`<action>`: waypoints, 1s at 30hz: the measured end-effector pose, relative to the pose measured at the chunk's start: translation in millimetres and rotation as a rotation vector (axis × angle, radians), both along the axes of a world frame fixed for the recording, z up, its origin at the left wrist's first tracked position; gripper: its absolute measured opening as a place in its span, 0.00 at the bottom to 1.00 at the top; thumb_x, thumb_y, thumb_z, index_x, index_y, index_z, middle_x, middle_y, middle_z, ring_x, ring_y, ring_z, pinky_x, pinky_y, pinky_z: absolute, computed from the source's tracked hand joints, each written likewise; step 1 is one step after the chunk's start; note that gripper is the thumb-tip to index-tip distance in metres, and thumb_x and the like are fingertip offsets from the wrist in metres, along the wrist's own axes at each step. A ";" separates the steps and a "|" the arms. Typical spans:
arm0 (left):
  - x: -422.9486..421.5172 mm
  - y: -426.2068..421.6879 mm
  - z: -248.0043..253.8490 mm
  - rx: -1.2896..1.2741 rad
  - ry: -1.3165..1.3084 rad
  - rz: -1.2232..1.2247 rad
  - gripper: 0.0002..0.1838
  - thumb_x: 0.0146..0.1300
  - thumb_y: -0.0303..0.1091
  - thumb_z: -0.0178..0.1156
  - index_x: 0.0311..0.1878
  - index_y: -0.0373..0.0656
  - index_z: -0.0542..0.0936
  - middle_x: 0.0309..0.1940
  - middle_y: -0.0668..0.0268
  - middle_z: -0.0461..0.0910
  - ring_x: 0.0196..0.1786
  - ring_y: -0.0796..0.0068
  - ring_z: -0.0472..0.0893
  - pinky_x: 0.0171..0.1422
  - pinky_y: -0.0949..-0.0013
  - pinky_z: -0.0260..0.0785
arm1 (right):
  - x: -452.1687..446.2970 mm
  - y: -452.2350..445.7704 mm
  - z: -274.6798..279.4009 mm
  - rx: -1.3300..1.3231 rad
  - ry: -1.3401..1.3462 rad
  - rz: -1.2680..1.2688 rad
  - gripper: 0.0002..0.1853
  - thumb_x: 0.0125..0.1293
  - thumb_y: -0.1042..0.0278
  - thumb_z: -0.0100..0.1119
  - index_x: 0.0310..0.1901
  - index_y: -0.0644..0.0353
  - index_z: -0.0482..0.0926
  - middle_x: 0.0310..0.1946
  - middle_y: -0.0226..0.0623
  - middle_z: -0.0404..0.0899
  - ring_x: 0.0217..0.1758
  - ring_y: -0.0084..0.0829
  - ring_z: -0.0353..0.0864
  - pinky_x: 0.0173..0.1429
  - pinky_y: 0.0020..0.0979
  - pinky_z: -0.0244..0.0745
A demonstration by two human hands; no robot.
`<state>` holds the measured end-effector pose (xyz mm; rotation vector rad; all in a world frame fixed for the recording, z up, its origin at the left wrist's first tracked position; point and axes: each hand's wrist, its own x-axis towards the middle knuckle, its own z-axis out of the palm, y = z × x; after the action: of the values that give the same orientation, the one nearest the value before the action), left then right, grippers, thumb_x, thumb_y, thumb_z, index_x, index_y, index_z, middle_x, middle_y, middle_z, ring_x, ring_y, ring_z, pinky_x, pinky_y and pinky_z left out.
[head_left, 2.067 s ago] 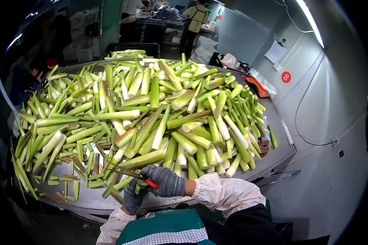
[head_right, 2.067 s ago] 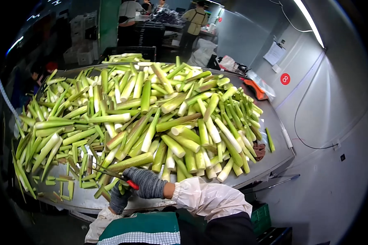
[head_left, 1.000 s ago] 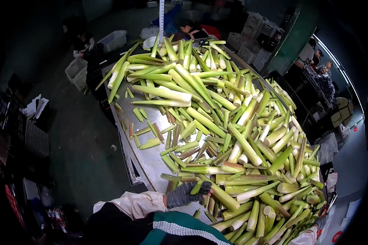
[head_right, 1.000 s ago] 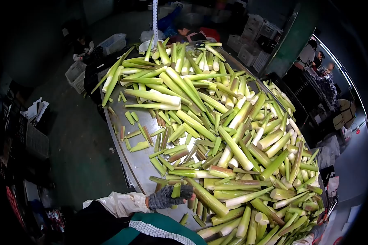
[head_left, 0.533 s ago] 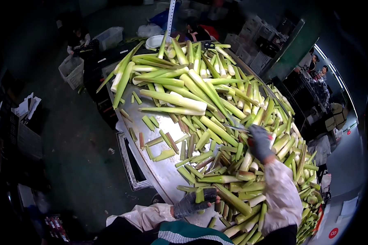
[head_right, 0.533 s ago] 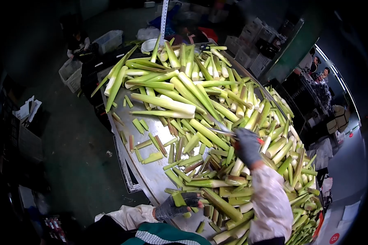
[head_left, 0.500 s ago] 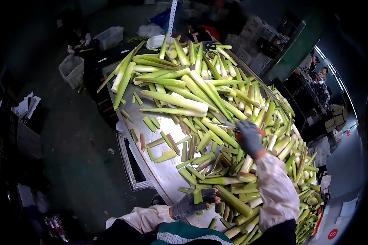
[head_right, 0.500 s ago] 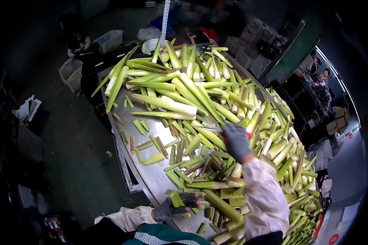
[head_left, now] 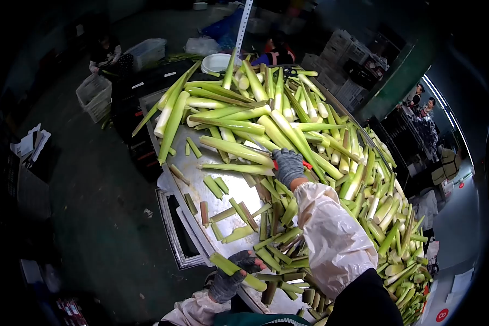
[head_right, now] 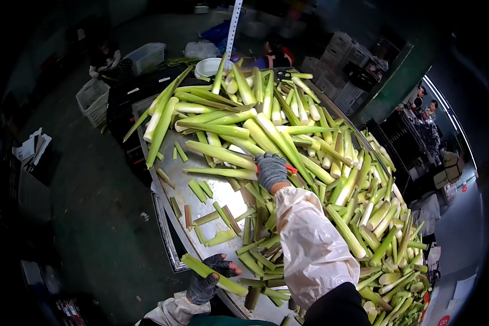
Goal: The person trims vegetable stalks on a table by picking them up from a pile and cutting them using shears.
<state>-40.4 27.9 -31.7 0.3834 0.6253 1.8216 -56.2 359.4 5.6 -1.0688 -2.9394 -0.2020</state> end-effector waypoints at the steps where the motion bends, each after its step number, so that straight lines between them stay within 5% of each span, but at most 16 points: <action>1: -2.5 0.8 1.4 -0.004 0.001 0.006 0.31 0.55 0.42 0.59 0.57 0.36 0.61 0.44 0.52 0.74 0.48 0.51 0.74 0.54 0.52 0.66 | 0.5 -0.5 2.9 -0.017 0.003 0.000 0.23 0.40 0.62 0.66 0.42 0.49 0.71 0.39 0.38 0.72 0.47 0.41 0.70 0.50 0.44 0.63; 4: -5.7 3.6 7.6 -0.032 0.044 0.023 0.30 0.56 0.42 0.58 0.57 0.36 0.61 0.43 0.52 0.74 0.47 0.53 0.76 0.54 0.53 0.67 | 9.5 -12.2 19.9 -0.145 0.063 -0.023 0.24 0.39 0.62 0.67 0.41 0.54 0.72 0.39 0.42 0.74 0.44 0.44 0.72 0.49 0.39 0.66; 12: -12.3 28.0 9.8 -0.131 -0.007 0.127 0.26 0.59 0.38 0.56 0.57 0.35 0.62 0.49 0.54 0.71 0.51 0.59 0.74 0.53 0.61 0.69 | 127.6 -130.0 38.1 -1.222 0.663 -0.279 0.32 0.40 0.60 0.71 0.46 0.67 0.70 0.39 0.41 0.74 0.41 0.29 0.73 0.46 0.29 0.69; 15: -5.5 38.7 5.2 -0.236 0.085 0.117 0.23 0.59 0.40 0.56 0.54 0.37 0.69 0.46 0.64 0.74 0.49 0.75 0.72 0.55 0.74 0.63 | 164.2 -185.0 9.4 -0.978 0.725 -0.289 0.32 0.38 0.58 0.72 0.44 0.65 0.70 0.34 0.38 0.73 0.36 0.29 0.71 0.43 0.30 0.69; 16: -5.4 42.6 -1.9 -0.244 0.193 0.077 0.24 0.61 0.39 0.54 0.57 0.36 0.65 0.48 0.62 0.73 0.52 0.70 0.72 0.50 0.69 0.68 | 170.3 -200.2 4.4 -0.926 0.743 -0.302 0.33 0.37 0.57 0.73 0.43 0.65 0.70 0.33 0.39 0.73 0.35 0.31 0.71 0.43 0.30 0.69; 21: 11.9 47.5 22.8 -0.363 0.407 -0.097 0.24 0.60 0.46 0.55 0.51 0.37 0.71 0.38 0.68 0.75 0.37 0.80 0.72 0.42 0.73 0.66 | 189.4 -252.8 -5.8 -0.705 0.872 -0.508 0.33 0.36 0.55 0.72 0.43 0.66 0.70 0.33 0.42 0.72 0.36 0.36 0.73 0.42 0.33 0.70; 26: 30.9 47.6 18.9 -0.381 0.206 -0.244 0.25 0.58 0.44 0.56 0.50 0.32 0.68 0.38 0.61 0.75 0.42 0.73 0.75 0.46 0.71 0.69 | 202.8 -273.5 -2.2 -0.729 0.859 -0.498 0.37 0.38 0.57 0.73 0.48 0.68 0.67 0.36 0.41 0.72 0.39 0.31 0.72 0.47 0.30 0.69; 30: 25.7 50.0 16.7 -0.138 -0.073 -0.371 0.29 0.57 0.46 0.57 0.52 0.31 0.65 0.43 0.56 0.73 0.46 0.63 0.76 0.49 0.60 0.72 | 214.9 -283.8 8.5 -1.042 1.223 -0.473 0.30 0.44 0.63 0.70 0.47 0.67 0.67 0.40 0.37 0.72 0.42 0.27 0.70 0.49 0.28 0.67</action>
<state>-14.6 77.9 -14.9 0.3149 0.5823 1.4243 158.7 75.7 14.1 -1.2023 -1.5200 1.4952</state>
